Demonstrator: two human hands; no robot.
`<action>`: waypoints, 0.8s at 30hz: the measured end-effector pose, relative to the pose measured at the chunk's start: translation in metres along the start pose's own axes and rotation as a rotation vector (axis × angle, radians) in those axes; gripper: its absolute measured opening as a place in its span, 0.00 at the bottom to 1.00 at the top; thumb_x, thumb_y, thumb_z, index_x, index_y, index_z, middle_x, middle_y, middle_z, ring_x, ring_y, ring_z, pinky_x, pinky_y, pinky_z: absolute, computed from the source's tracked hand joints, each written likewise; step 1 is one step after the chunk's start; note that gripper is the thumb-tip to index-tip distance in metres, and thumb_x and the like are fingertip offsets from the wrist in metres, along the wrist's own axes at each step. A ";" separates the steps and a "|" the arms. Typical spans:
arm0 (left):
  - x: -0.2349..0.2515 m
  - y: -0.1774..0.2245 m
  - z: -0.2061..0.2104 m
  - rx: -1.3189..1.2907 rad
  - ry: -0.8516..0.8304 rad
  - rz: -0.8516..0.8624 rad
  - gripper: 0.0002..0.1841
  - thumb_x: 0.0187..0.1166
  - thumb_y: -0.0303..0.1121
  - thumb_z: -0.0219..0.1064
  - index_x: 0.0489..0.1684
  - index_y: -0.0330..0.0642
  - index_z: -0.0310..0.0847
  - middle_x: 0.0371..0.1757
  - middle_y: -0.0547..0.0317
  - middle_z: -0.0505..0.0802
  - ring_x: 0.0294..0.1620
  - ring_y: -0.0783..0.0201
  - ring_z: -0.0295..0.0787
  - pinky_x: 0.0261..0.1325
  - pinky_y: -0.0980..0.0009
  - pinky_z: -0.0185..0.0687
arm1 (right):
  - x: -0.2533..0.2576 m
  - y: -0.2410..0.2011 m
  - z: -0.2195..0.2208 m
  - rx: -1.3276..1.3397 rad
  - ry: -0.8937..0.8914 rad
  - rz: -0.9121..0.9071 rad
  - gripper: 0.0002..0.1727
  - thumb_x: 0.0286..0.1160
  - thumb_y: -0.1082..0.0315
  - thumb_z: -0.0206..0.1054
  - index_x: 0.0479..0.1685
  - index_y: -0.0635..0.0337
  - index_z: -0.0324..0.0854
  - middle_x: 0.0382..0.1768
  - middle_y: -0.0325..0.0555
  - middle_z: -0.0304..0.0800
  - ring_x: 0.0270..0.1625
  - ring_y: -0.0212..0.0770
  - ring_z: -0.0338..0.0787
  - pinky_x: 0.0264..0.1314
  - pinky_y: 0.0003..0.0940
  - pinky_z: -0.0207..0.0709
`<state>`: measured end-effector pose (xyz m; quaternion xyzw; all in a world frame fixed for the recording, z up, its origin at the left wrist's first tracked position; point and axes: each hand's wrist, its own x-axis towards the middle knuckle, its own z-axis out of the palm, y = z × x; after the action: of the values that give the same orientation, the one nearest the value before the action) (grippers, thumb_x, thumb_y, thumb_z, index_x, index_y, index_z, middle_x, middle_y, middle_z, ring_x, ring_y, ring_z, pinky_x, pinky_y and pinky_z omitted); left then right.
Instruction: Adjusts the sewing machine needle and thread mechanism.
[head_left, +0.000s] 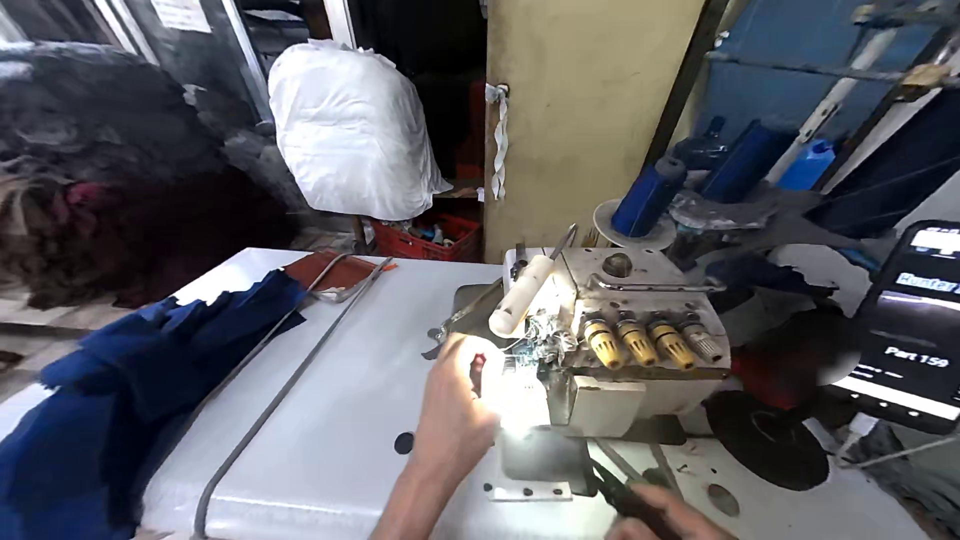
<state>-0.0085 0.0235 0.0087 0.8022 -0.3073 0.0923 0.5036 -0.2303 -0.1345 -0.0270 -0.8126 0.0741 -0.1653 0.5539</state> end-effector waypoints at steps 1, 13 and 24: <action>0.001 0.008 0.004 -0.085 0.007 -0.044 0.07 0.74 0.28 0.65 0.44 0.41 0.84 0.40 0.61 0.88 0.31 0.70 0.83 0.33 0.70 0.82 | 0.008 -0.012 0.006 -0.019 0.000 -0.007 0.15 0.85 0.73 0.59 0.62 0.77 0.75 0.42 0.50 0.95 0.35 0.33 0.92 0.39 0.31 0.87; 0.001 0.002 -0.013 -0.536 -0.157 -0.232 0.07 0.90 0.29 0.52 0.49 0.43 0.76 0.38 0.60 0.92 0.32 0.67 0.89 0.36 0.72 0.85 | 0.049 -0.047 0.024 -0.634 0.170 -0.096 0.24 0.88 0.60 0.57 0.72 0.68 0.83 0.45 0.56 0.92 0.42 0.48 0.91 0.46 0.44 0.86; -0.005 -0.001 -0.027 -0.113 -0.155 0.016 0.05 0.81 0.33 0.58 0.41 0.48 0.80 0.18 0.72 0.78 0.16 0.78 0.72 0.19 0.78 0.68 | 0.097 -0.043 0.062 -0.981 0.463 -0.304 0.15 0.68 0.63 0.60 0.34 0.58 0.92 0.20 0.41 0.86 0.21 0.40 0.87 0.21 0.37 0.80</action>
<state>-0.0081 0.0490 0.0186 0.7747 -0.3565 0.0163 0.5219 -0.1208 -0.0933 0.0098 -0.9190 0.1439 -0.3636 0.0502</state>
